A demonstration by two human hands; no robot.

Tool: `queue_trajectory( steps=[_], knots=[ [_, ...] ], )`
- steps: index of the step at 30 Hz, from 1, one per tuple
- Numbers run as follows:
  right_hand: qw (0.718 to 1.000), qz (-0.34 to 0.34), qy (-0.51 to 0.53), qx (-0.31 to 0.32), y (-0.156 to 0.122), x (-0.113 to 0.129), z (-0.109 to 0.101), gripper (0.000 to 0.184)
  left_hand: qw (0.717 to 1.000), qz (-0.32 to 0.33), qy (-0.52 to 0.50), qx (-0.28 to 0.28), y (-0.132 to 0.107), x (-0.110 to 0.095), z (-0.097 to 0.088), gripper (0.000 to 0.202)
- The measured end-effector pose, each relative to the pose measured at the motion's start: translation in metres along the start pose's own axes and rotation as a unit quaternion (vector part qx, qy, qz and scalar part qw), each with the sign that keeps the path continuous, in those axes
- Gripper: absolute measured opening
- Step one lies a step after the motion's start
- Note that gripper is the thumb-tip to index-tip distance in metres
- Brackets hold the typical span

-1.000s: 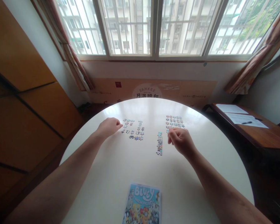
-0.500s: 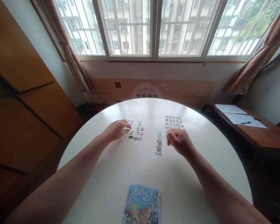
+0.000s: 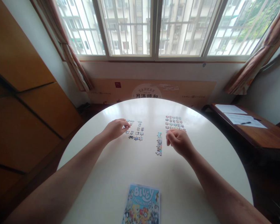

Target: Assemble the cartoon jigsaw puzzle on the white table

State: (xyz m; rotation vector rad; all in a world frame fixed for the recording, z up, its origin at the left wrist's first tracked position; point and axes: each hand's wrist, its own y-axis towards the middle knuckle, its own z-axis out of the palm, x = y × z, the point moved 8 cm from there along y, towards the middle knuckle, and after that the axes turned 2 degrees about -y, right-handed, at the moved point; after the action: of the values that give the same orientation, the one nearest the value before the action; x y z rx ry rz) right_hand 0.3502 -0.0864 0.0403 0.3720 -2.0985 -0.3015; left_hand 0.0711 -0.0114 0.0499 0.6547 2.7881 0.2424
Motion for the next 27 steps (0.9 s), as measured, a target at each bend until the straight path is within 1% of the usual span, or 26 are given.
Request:
queue_trajectory(
  steps=[5, 9, 12, 15, 21, 23, 27],
  knots=[
    [1.0, -0.005, -0.007, 0.01, 0.0, -0.002, 0.002, 0.051, 1.0, -0.003, 0.006, -0.003, 0.0, 0.0, -0.003, 0.025],
    [1.0, -0.004, -0.011, 0.013, -0.001, -0.004, 0.004, 0.053, 0.999, -0.026, 0.02, -0.013, 0.0, 0.006, -0.008, 0.024],
    [1.0, -0.003, -0.011, 0.012, -0.001, -0.005, 0.004, 0.054, 0.997, -0.057, 0.043, -0.037, 0.001, 0.015, -0.015, 0.025],
    [1.0, -0.002, -0.01, 0.013, -0.001, -0.006, 0.005, 0.055, 0.992, -0.087, 0.057, -0.071, 0.0, 0.025, -0.023, 0.031],
    [1.0, 0.0, -0.013, 0.015, -0.001, -0.008, 0.007, 0.056, 0.98, -0.121, 0.037, -0.151, -0.003, 0.038, -0.038, 0.041],
    [1.0, -0.002, -0.014, 0.016, -0.001, -0.007, 0.007, 0.055, 0.977, -0.134, 0.034, -0.163, -0.005, 0.039, -0.042, 0.042],
    [1.0, -0.006, -0.014, 0.016, -0.001, -0.006, 0.007, 0.056, 0.973, -0.163, 0.031, -0.162, -0.006, 0.042, -0.048, 0.04]
  ],
)
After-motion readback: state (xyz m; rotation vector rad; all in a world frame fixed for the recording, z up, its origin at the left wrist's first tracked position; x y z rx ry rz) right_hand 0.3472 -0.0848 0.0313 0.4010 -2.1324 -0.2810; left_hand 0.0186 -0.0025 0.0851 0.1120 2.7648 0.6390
